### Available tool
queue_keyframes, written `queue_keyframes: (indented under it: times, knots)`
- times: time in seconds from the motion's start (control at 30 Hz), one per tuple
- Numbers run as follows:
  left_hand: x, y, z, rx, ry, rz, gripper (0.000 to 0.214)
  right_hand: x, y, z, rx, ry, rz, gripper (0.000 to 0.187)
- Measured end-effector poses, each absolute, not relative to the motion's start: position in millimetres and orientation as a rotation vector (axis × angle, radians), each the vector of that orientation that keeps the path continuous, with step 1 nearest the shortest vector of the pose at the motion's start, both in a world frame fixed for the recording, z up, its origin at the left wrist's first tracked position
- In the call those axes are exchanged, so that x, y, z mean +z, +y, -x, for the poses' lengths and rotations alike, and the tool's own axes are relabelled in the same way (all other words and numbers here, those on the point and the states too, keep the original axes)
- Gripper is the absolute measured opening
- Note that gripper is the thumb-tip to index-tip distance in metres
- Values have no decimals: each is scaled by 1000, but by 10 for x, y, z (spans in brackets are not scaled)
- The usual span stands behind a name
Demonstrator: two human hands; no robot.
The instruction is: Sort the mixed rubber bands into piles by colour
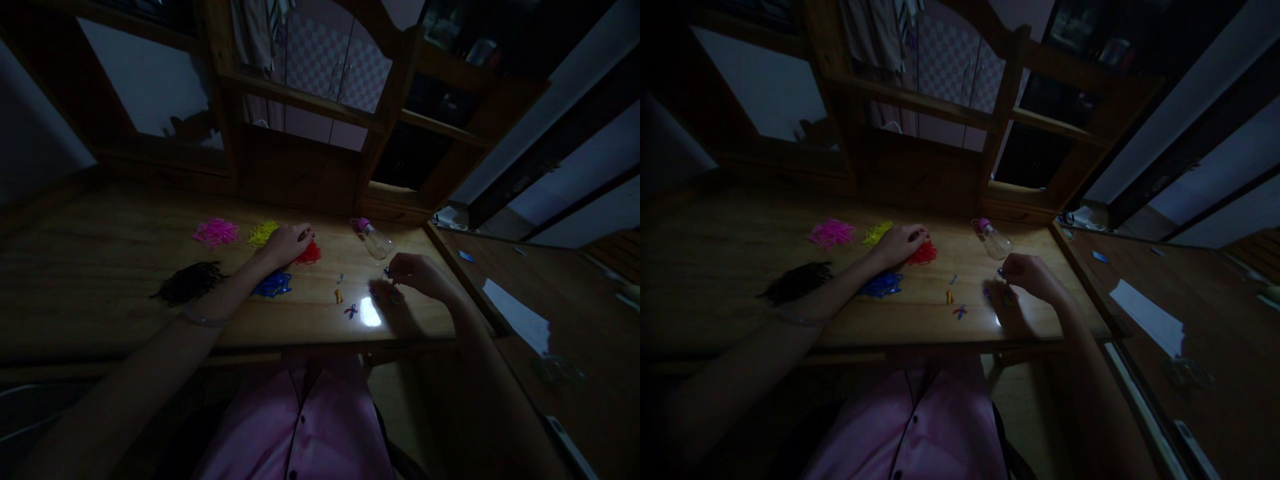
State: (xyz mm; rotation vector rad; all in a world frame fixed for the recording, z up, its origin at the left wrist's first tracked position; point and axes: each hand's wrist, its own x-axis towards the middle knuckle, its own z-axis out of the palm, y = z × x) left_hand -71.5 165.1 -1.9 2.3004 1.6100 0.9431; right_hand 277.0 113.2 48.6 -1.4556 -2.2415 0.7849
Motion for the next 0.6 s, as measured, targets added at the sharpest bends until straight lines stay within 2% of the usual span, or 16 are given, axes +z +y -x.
queue_keyframes:
  times: [0.13, 0.33, 0.6]
  knots:
    - [-18, 1650, 716, 932, 1614, -2289, 30, 447, 1145, -2795, 790, -2183, 1420, 17]
    - [-28, 1658, 726, 945, 1584, -2307, 29, 447, 1104, -2762, 488, -2308, 1477, 33]
    - [1, 1638, 715, 924, 1620, -2294, 29, 458, 1042, -2755, 578, -2299, 1441, 20]
